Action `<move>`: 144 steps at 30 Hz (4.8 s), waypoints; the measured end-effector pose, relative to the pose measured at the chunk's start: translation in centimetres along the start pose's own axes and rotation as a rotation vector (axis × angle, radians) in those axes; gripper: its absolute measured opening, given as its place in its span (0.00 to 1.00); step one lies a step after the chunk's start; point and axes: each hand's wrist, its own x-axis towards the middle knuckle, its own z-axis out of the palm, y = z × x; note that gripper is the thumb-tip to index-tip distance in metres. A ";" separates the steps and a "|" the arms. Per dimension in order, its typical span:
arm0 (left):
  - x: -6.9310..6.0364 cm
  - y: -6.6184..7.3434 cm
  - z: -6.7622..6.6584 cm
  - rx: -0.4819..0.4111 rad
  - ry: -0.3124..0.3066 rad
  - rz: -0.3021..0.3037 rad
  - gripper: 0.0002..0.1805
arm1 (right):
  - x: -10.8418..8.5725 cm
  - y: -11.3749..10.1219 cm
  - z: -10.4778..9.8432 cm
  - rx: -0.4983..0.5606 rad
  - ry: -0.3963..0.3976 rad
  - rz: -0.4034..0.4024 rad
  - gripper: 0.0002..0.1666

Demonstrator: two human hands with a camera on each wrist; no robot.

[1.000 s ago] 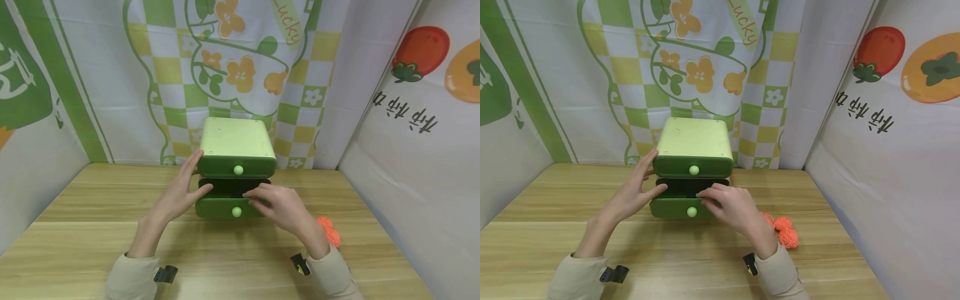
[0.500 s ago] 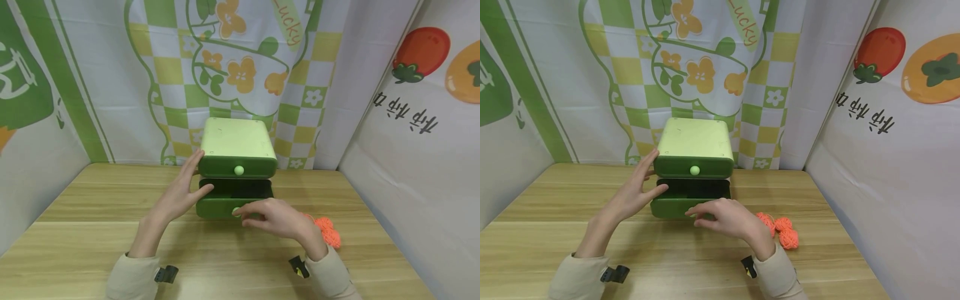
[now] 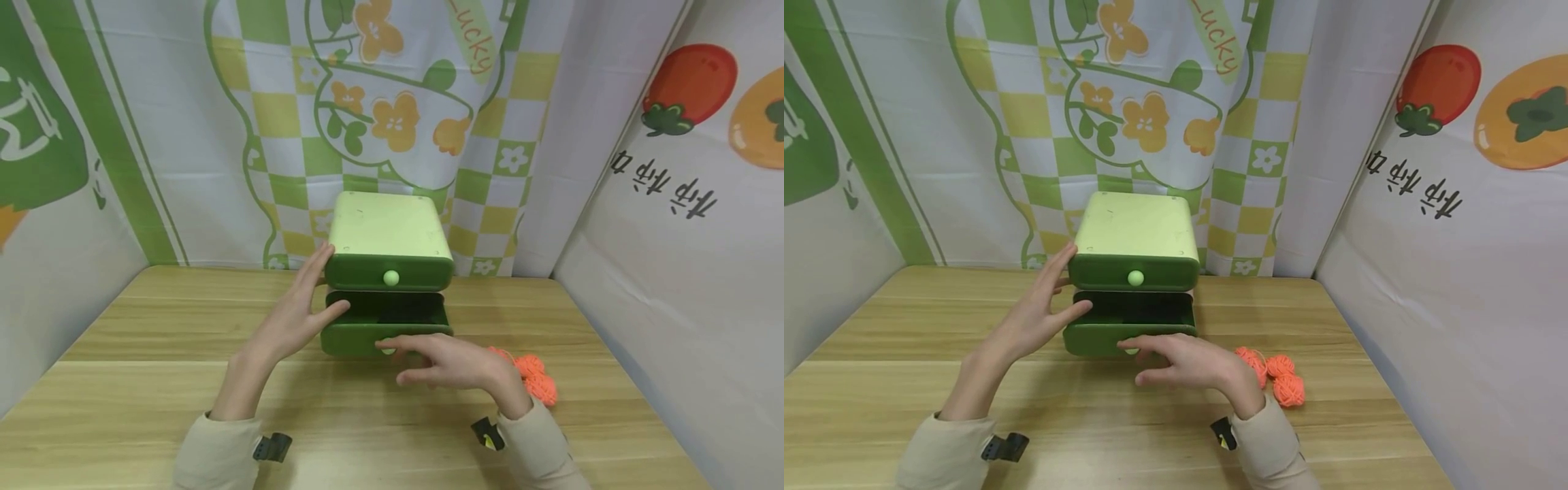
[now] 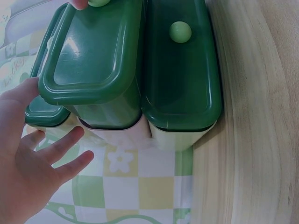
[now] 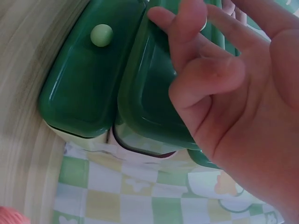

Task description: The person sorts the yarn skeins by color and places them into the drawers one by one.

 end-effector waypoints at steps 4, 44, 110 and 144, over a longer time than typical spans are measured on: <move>0.0 0.0 0.0 -0.002 0.001 -0.001 0.50 | 0.1 0.4 0.1 -0.009 0.002 -0.009 0.35; -0.2 0.2 -0.1 -0.008 0.002 0.000 0.50 | 1.2 2.3 0.5 0.009 0.169 -0.043 0.41; 0.4 -1.5 1.2 0.263 0.180 0.197 0.54 | 3.7 5.2 3.8 -0.083 0.228 0.094 0.36; 0.5 -1.0 1.4 0.432 0.241 0.139 0.56 | 3.5 5.0 3.4 0.037 0.096 0.074 0.30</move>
